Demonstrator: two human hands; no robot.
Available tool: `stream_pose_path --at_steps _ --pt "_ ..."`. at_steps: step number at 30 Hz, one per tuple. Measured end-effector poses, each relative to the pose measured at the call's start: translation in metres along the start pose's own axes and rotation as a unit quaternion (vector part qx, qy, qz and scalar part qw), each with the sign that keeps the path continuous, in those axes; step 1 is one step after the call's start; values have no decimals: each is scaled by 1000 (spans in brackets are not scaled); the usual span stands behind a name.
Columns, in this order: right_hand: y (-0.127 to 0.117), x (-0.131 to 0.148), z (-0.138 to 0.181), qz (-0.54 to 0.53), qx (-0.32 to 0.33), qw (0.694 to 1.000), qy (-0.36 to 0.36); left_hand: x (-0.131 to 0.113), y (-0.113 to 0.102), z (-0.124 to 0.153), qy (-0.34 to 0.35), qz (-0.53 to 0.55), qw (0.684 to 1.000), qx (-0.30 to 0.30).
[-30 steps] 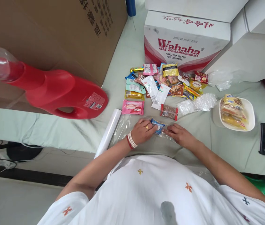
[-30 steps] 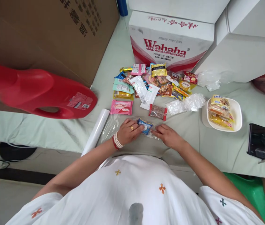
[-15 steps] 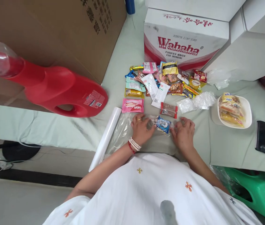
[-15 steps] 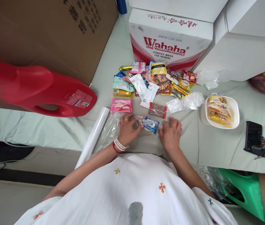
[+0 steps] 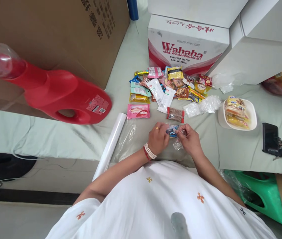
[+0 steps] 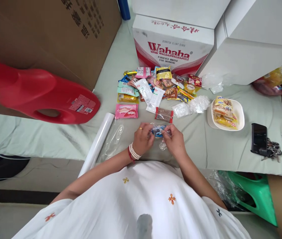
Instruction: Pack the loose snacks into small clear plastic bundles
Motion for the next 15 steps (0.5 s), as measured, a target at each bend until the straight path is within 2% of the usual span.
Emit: stream_pose_path --at_steps 3,7,12,15 --pt "1 -3 -5 -14 -6 1000 -2 14 -4 1 -50 122 991 -30" --pt "6 -10 -12 -75 9 997 4 24 -11 4 -36 203 978 18" --pt "15 -11 -17 -121 29 992 32 24 -6 11 -108 138 984 -14" --pt "17 -6 -16 -93 19 995 30 18 1 12 -99 91 991 -7"
Point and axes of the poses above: each hand's wrist, its own z-axis away from the middle knuckle, its own y-axis out of the palm, x = y × z, the point moved 2 cm from there along -z, towards the middle knuckle, and after that the axes turned 10 degrees about y, right-handed, at the moved point
